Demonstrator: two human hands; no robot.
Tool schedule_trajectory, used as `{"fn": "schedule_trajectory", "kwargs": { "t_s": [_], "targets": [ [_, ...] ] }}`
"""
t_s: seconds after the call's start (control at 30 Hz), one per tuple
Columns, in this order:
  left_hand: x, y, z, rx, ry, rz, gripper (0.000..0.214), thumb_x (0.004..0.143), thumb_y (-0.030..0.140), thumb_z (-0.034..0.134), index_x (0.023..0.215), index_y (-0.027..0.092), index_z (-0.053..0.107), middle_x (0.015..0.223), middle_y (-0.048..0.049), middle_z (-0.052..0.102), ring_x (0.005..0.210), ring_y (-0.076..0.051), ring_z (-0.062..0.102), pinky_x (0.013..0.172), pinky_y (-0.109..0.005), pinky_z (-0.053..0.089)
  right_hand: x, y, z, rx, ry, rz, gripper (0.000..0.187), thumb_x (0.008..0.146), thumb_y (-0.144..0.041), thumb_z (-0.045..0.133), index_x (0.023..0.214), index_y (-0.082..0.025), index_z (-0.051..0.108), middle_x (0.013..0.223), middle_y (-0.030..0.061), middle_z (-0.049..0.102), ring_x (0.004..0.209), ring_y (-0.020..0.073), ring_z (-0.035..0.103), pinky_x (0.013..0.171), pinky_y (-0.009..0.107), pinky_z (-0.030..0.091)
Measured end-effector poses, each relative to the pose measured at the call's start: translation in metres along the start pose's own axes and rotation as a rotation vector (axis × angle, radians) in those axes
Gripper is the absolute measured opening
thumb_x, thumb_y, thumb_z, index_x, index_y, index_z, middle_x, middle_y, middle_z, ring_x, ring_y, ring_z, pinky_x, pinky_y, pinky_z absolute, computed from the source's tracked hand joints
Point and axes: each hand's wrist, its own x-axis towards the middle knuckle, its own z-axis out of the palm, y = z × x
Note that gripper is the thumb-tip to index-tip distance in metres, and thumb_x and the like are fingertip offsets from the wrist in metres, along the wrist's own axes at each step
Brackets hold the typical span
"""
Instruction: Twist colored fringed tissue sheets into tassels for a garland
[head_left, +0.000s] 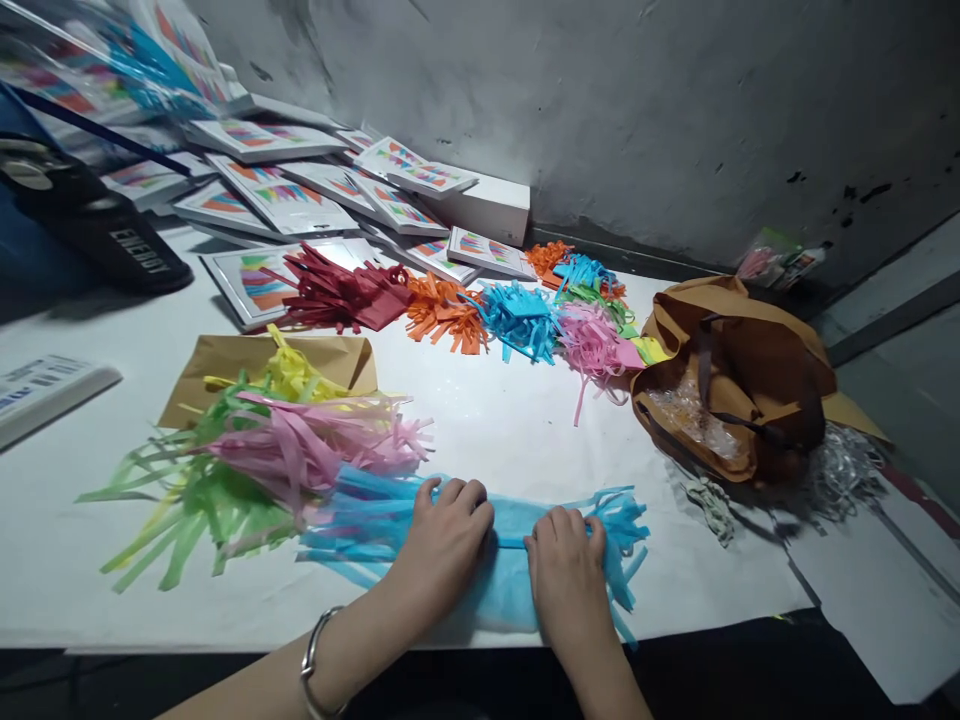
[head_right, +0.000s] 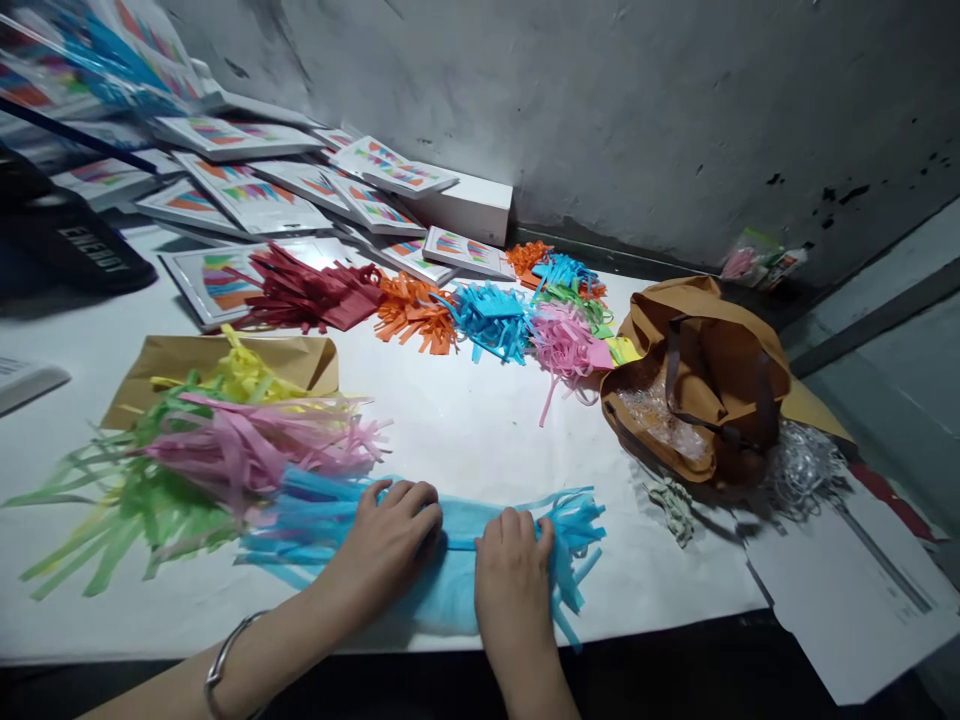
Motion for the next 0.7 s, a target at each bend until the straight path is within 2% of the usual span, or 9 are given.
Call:
{"fn": "schedule_trajectory", "kwargs": {
  "t_s": [0.2, 0.3, 0.4, 0.5, 0.6, 0.7],
  "targets": [
    [0.001, -0.006, 0.007, 0.036, 0.03, 0.273, 0.018, 0.085, 0.018, 0.078, 0.07, 0.021, 0.069, 0.088, -0.0006, 0.068, 0.093, -0.023, 0.058, 0.107, -0.056, 0.025, 0.003, 0.002, -0.005, 0.078, 0.015, 0.02, 0.015, 0.087, -0.013, 0.069, 0.082, -0.023, 0.058, 0.086, 0.0006, 0.064, 0.086, 0.0241, 0.057, 0.096, 0.051, 0.035],
    [0.005, -0.01, 0.012, 0.035, 0.056, 0.32, 0.02, 0.085, 0.017, 0.077, 0.067, 0.019, 0.067, 0.082, -0.0007, 0.066, 0.088, -0.021, 0.056, 0.106, -0.052, 0.028, 0.0, 0.0, -0.005, 0.141, 0.059, -0.009, 0.015, 0.088, -0.014, 0.069, 0.087, -0.025, 0.061, 0.091, -0.0021, 0.065, 0.092, 0.0211, 0.058, 0.106, 0.051, 0.027],
    [0.009, -0.013, 0.01, -0.005, 0.077, 0.319, 0.019, 0.084, 0.017, 0.075, 0.068, 0.019, 0.066, 0.082, 0.0, 0.066, 0.085, -0.021, 0.056, 0.1, -0.048, 0.033, -0.003, -0.003, 0.0, 0.19, 0.152, -0.117, 0.013, 0.09, -0.016, 0.069, 0.095, -0.027, 0.063, 0.092, -0.0026, 0.067, 0.097, 0.0204, 0.057, 0.111, 0.052, 0.021],
    [0.005, -0.008, 0.004, -0.055, 0.141, 0.335, 0.013, 0.087, 0.013, 0.068, 0.076, 0.019, 0.066, 0.09, -0.0013, 0.068, 0.088, -0.021, 0.057, 0.098, -0.047, 0.036, -0.003, -0.005, 0.005, 0.194, 0.222, -0.19, 0.012, 0.095, -0.012, 0.06, 0.09, -0.023, 0.061, 0.086, -0.0025, 0.066, 0.093, 0.0188, 0.058, 0.11, 0.048, 0.024],
    [-0.008, 0.001, 0.004, -0.2, 0.176, 0.451, 0.014, 0.09, 0.008, 0.061, 0.085, 0.02, 0.065, 0.093, -0.0026, 0.069, 0.086, -0.02, 0.058, 0.086, -0.037, 0.044, 0.002, -0.004, 0.001, 0.192, 0.299, -0.165, 0.021, 0.1, -0.012, 0.046, 0.088, -0.022, 0.06, 0.084, -0.0018, 0.065, 0.086, 0.017, 0.059, 0.107, 0.046, 0.029],
    [-0.015, 0.004, 0.013, -0.252, 0.191, 0.492, 0.02, 0.09, 0.006, 0.057, 0.097, 0.021, 0.067, 0.101, -0.0046, 0.072, 0.091, -0.021, 0.063, 0.08, -0.032, 0.05, 0.008, 0.008, -0.012, 0.203, 0.509, -0.078, 0.024, 0.104, -0.016, 0.041, 0.091, -0.023, 0.061, 0.083, -0.0017, 0.067, 0.083, 0.0154, 0.062, 0.103, 0.042, 0.036]
  ]
}}
